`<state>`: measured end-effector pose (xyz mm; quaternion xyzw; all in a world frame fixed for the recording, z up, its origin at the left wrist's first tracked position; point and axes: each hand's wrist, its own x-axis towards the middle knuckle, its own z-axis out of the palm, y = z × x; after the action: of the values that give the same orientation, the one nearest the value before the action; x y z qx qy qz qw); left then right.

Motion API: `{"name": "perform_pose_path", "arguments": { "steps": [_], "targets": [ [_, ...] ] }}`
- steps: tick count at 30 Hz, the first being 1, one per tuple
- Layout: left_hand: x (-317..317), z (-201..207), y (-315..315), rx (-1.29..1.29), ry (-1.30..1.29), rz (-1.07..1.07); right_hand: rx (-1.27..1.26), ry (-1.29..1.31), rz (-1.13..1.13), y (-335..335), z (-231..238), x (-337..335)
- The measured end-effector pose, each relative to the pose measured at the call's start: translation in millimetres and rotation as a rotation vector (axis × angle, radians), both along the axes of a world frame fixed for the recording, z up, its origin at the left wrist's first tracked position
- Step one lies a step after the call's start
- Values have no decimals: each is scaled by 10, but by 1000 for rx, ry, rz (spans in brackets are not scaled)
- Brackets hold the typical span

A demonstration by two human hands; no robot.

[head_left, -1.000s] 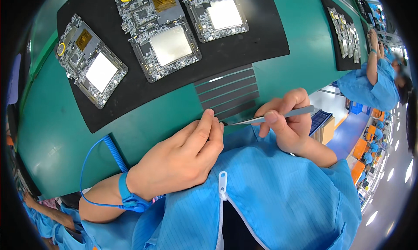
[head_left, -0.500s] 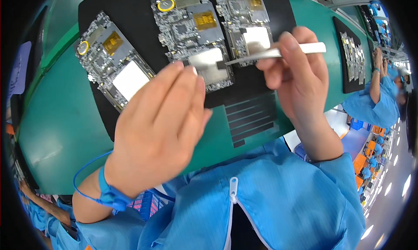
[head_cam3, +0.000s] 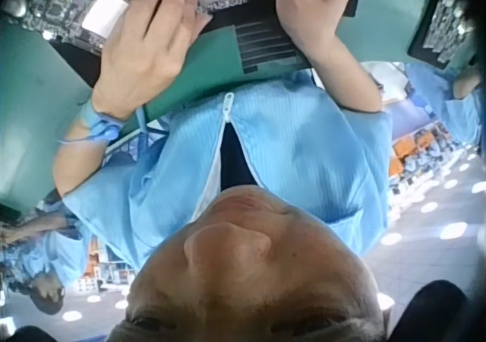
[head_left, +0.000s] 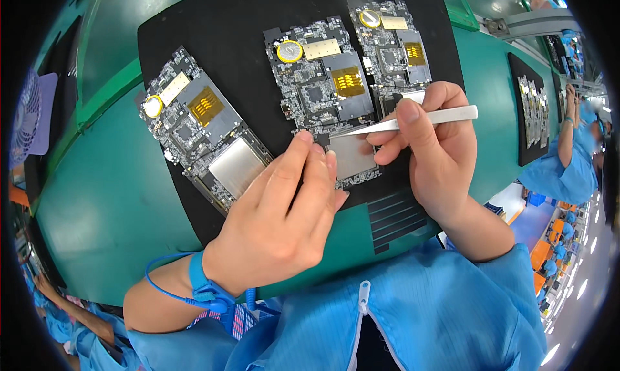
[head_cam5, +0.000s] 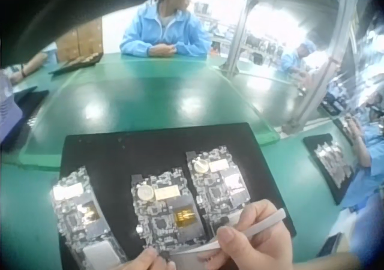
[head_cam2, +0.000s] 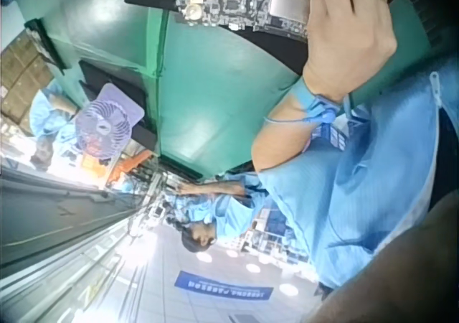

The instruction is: The person uses tweezers to pick small rectangular components from a strip and places them onto circuit boards. The person repeatedly picks components and places them on the boards, moving the boards along the assembly line as needed.

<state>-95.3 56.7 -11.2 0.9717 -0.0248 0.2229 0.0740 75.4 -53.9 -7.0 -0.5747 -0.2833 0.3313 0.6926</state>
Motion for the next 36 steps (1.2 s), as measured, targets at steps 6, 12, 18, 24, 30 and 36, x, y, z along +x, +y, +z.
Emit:
{"name": "perform_pose_path", "arguments": {
  "steps": [6,12,18,24,30,36],
  "targets": [
    [-11,-5,-4,23,-2,14,-14,10,5,1,19,17],
    [-9,0,-7,26,-4,19,-28,4,10,4,30,33],
    [-17,-3,0,42,1,14,-20,29,35,9,27,67],
    [-24,1,7,60,-3,10,-26,30,39,28,48,48],
    [-22,-8,4,62,-6,7,-36,20,22,24,51,33],
    [-23,3,7,49,5,9,-36,25,16,28,49,24]
  ]
}}
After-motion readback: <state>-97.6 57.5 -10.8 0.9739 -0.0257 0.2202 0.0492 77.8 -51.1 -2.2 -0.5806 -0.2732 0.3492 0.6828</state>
